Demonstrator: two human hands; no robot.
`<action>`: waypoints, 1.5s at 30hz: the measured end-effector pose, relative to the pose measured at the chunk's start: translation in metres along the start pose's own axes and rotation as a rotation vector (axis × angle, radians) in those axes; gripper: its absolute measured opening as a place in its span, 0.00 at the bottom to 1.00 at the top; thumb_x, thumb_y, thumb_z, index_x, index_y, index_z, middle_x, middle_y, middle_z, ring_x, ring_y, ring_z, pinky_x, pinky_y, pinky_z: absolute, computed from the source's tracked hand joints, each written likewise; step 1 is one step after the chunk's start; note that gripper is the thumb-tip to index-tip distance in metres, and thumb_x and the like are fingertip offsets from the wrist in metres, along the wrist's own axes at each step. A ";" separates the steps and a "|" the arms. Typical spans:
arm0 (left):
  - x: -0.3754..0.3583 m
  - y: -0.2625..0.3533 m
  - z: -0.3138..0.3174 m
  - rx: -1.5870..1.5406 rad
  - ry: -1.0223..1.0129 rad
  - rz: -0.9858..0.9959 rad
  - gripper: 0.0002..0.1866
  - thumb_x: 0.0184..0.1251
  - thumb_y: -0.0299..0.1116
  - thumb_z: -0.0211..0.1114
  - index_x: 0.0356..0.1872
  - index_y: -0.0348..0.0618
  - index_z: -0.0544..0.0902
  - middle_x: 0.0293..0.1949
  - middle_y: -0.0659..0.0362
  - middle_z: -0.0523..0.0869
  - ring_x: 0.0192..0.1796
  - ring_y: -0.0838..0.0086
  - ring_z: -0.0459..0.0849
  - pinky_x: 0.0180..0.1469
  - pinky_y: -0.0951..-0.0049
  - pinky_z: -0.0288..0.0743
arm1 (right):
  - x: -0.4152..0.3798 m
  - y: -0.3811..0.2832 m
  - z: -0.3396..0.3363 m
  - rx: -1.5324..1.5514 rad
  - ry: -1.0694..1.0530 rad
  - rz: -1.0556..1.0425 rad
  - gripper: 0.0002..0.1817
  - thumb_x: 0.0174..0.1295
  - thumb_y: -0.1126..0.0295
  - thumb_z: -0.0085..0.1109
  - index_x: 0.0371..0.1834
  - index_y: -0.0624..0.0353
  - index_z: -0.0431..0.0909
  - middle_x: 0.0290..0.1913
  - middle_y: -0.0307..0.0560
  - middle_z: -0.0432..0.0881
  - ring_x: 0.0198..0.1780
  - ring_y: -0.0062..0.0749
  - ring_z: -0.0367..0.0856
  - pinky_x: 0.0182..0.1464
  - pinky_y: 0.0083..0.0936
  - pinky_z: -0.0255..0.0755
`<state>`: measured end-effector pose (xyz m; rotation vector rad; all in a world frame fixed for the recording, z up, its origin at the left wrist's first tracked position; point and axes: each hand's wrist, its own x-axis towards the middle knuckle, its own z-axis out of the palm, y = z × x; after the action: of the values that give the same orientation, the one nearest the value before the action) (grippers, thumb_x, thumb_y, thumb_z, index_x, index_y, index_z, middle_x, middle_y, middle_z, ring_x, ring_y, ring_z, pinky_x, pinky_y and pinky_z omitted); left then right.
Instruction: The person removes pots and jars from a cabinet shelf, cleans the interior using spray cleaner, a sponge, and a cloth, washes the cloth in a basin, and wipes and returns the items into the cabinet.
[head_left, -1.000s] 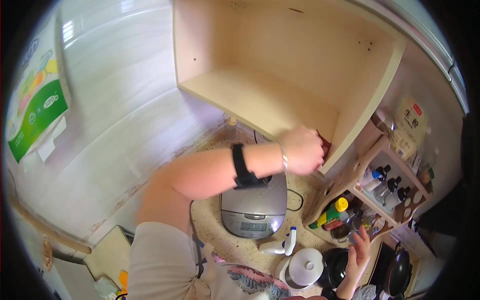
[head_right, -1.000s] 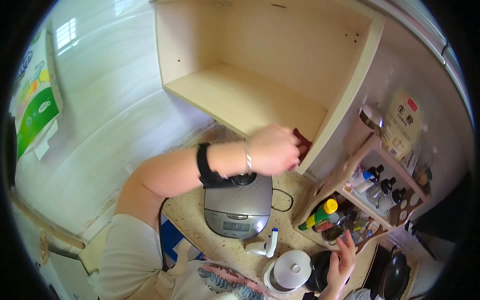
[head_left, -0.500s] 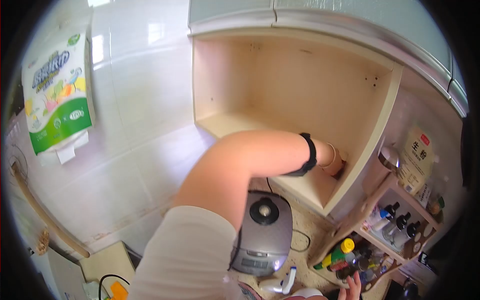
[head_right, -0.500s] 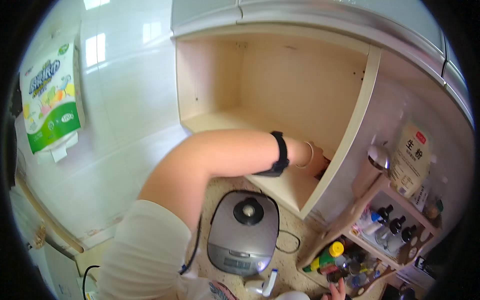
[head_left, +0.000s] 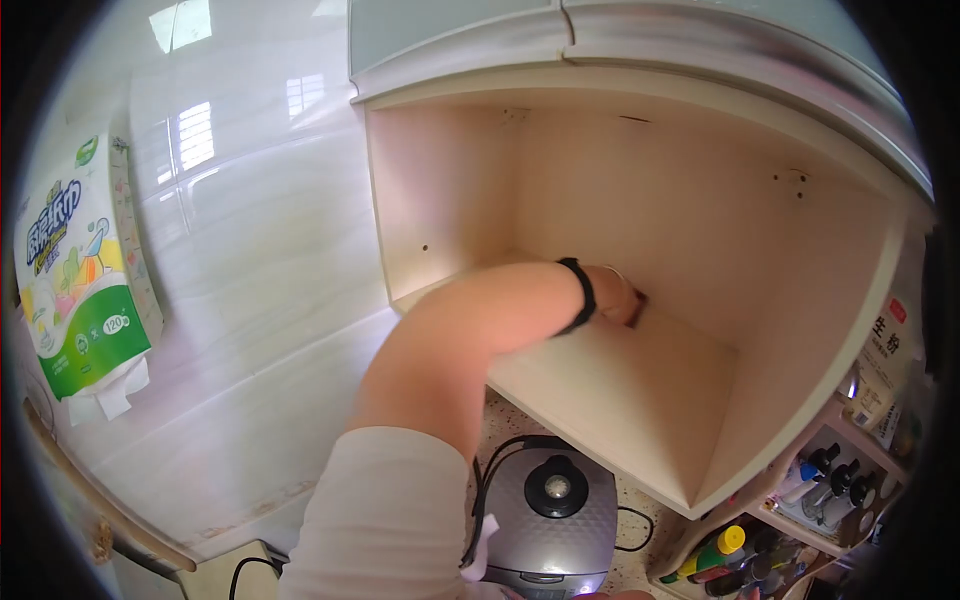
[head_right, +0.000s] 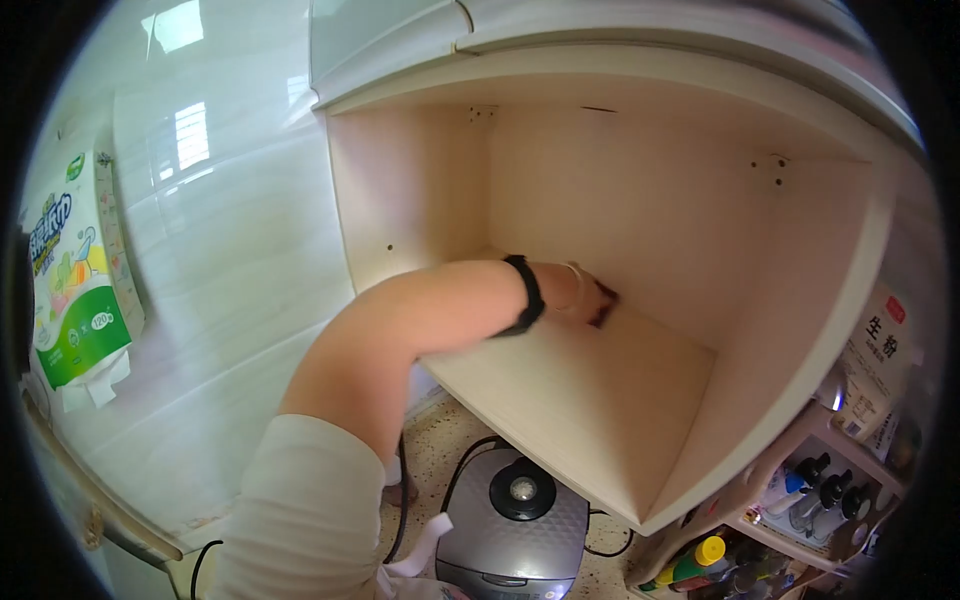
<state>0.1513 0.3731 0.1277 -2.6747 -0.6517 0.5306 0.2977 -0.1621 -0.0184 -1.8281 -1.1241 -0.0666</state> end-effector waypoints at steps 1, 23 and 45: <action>-0.015 -0.018 0.010 -0.090 -0.049 -0.161 0.24 0.58 0.48 0.56 0.52 0.45 0.80 0.57 0.53 0.76 0.59 0.60 0.74 0.57 0.56 0.68 | 0.004 -0.001 0.005 0.009 0.020 -0.014 0.15 0.55 0.79 0.53 0.47 0.68 0.78 0.58 0.61 0.72 0.58 0.47 0.71 0.59 0.33 0.65; 0.022 0.075 -0.039 -0.331 0.206 0.209 0.23 0.59 0.48 0.54 0.54 0.53 0.76 0.56 0.48 0.75 0.59 0.47 0.69 0.58 0.56 0.66 | 0.003 0.046 0.003 0.112 -0.043 0.035 0.19 0.62 0.75 0.50 0.57 0.66 0.72 0.65 0.60 0.64 0.63 0.44 0.66 0.62 0.31 0.60; -0.097 0.014 0.022 -0.084 -0.086 -0.260 0.20 0.61 0.36 0.56 0.56 0.50 0.75 0.52 0.52 0.80 0.54 0.60 0.77 0.52 0.64 0.69 | -0.025 0.075 -0.031 0.161 0.015 -0.074 0.17 0.62 0.78 0.50 0.55 0.70 0.72 0.64 0.60 0.65 0.63 0.44 0.66 0.63 0.32 0.60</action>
<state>0.0674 0.3185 0.1298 -2.5990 -1.0492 0.5584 0.3493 -0.2103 -0.0655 -1.6411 -1.1530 -0.0318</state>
